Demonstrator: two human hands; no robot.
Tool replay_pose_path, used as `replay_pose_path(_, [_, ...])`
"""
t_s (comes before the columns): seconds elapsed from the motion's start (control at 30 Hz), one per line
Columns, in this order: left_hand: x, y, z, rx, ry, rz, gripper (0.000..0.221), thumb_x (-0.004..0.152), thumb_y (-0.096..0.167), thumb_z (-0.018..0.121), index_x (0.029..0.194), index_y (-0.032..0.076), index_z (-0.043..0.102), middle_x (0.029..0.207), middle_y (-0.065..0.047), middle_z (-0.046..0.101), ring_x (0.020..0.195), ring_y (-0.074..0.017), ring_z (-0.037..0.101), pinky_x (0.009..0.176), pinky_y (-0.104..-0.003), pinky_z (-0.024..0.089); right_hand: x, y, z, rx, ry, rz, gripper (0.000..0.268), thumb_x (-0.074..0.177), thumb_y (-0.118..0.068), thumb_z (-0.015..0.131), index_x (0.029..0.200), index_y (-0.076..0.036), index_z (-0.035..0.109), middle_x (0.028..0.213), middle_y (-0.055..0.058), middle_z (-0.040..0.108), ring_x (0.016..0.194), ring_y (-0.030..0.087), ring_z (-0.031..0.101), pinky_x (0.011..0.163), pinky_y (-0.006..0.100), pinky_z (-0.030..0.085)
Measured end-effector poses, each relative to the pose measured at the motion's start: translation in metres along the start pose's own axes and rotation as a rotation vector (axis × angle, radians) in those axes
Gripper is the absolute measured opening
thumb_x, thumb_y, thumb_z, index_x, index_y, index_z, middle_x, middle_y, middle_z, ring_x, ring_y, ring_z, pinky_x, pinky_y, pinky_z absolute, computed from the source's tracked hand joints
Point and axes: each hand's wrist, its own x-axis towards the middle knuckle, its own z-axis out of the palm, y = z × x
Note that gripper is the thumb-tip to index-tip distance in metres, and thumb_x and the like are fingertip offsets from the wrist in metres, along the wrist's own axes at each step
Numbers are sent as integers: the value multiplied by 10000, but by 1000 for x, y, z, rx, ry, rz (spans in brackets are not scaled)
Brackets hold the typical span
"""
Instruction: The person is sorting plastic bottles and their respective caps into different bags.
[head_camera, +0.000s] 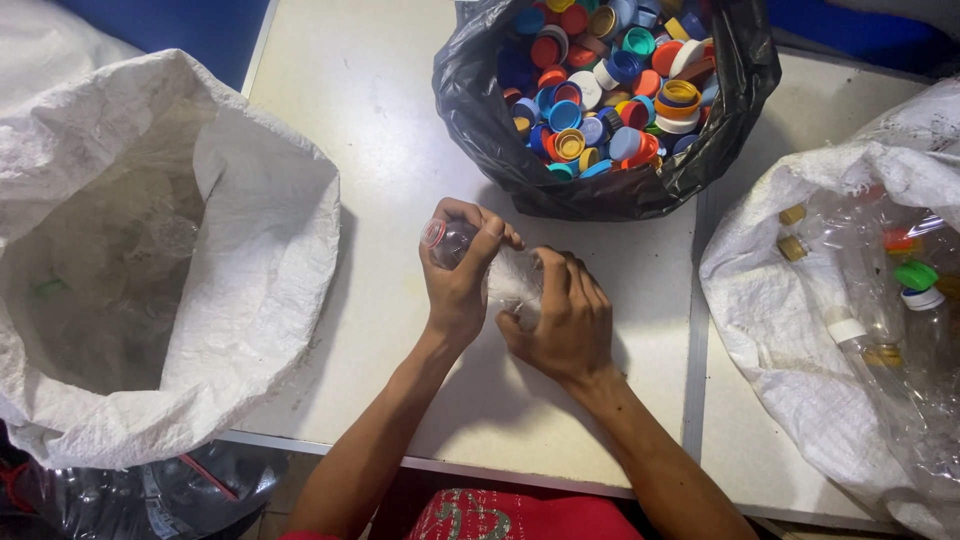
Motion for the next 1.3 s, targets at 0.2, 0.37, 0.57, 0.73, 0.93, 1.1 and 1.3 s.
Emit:
replay_pose_path(0.2, [1,3,0,9,18,-28,184,979,92,733,1022,51,559,908,-80,651,841,-171,691,794,-333,600,5,-6,-2,95,-31,-22,665,843,-471,779,1235,17,556,827,191,713,685,311,751,609,420,615])
replay_pose_path(0.37, [0,7,4,142,15,-76,134,972,125,714,962,45,607,807,-71,666,737,-151,683,715,-302,595,2,2,-1,139,-96,17,422,868,-306,781,1119,-14,605,761,144,739,646,274,761,563,391,611])
replay_pose_path(0.57, [-4,3,-1,127,-67,-95,170,984,112,722,904,65,579,774,-37,622,667,-107,645,637,-266,570,2,-3,-8,223,-174,66,212,892,-189,771,925,-47,617,685,112,730,582,247,748,554,392,592])
replay_pose_path(0.73, [-2,-1,-10,205,-164,-128,192,955,108,733,851,79,575,744,-12,613,624,-68,609,586,-231,532,-4,6,2,375,-245,-21,267,833,-181,774,1005,-21,647,668,106,721,558,240,739,553,373,604])
replay_pose_path(0.93, [0,8,-14,177,-296,-241,195,952,135,763,879,76,591,774,-18,636,669,-69,610,609,-213,511,-5,-4,-12,556,-428,29,427,873,-177,752,1147,61,528,730,83,734,576,203,709,571,340,600])
replay_pose_path(1.1, [0,11,-8,-23,-445,-369,188,936,102,760,951,57,578,798,-54,673,724,-133,706,689,-289,609,-17,2,-13,737,-673,170,221,821,-181,798,932,-72,641,802,40,709,694,161,698,653,357,607])
replay_pose_path(1.3, [-4,12,-8,-137,-558,-511,296,849,-3,693,1110,20,555,800,-93,712,736,-161,733,761,-328,644,-39,18,-1,984,-768,13,269,814,-179,795,965,-77,598,862,8,659,781,141,652,693,349,579])
